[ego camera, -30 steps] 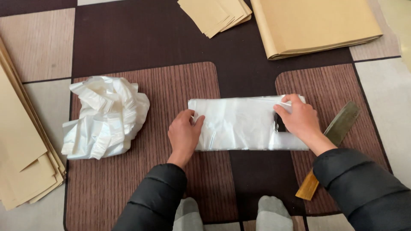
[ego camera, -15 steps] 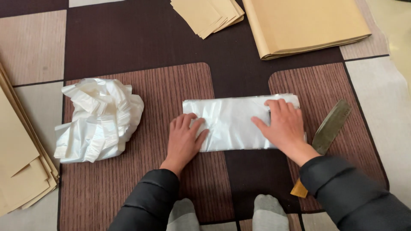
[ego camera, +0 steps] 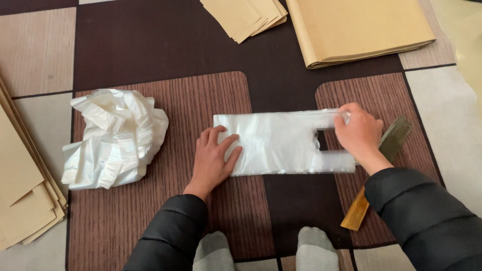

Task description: Organizing and flattening plastic bags from a pile into a neat stack

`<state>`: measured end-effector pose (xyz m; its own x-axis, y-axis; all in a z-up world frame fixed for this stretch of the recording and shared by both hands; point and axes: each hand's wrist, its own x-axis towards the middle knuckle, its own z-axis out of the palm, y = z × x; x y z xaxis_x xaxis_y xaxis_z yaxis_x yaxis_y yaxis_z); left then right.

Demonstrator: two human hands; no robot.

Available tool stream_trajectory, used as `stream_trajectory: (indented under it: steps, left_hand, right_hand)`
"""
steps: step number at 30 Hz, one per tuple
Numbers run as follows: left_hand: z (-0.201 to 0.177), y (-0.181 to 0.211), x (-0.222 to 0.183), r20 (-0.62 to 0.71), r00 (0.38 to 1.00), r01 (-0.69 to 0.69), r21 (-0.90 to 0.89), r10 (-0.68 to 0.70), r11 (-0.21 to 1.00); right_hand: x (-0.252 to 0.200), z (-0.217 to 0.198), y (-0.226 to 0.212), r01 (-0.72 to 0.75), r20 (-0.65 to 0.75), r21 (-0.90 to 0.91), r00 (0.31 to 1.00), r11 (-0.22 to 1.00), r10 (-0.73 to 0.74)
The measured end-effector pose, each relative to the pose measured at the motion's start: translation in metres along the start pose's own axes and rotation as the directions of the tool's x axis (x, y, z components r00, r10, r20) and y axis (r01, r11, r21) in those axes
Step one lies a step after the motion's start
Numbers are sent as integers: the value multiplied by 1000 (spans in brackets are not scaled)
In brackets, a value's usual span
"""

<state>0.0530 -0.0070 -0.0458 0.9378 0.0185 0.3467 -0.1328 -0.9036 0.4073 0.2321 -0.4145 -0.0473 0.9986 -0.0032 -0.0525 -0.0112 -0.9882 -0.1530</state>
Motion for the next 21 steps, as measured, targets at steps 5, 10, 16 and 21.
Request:
stream_trajectory:
  steps: [5,10,16,21]
  left_hand:
    - [3,1,-5,22,1000,-8,27,7,1000]
    - [12,-4,-6,23,1000,2,48,-4,999]
    - [9,1,-5,29,999,38,5,-39,999]
    - [6,-1,-5,68,996,50,-11,-49,999]
  right_hand:
    - [3,15,19,-280,25,287,958,916,285]
    - [18,-10,13,-427,274,684,902,592,334]
    - [18,-45,-6,-441,384,815,897,375,220]
    - [13,-55,-8,-502,515,820,857,275,27]
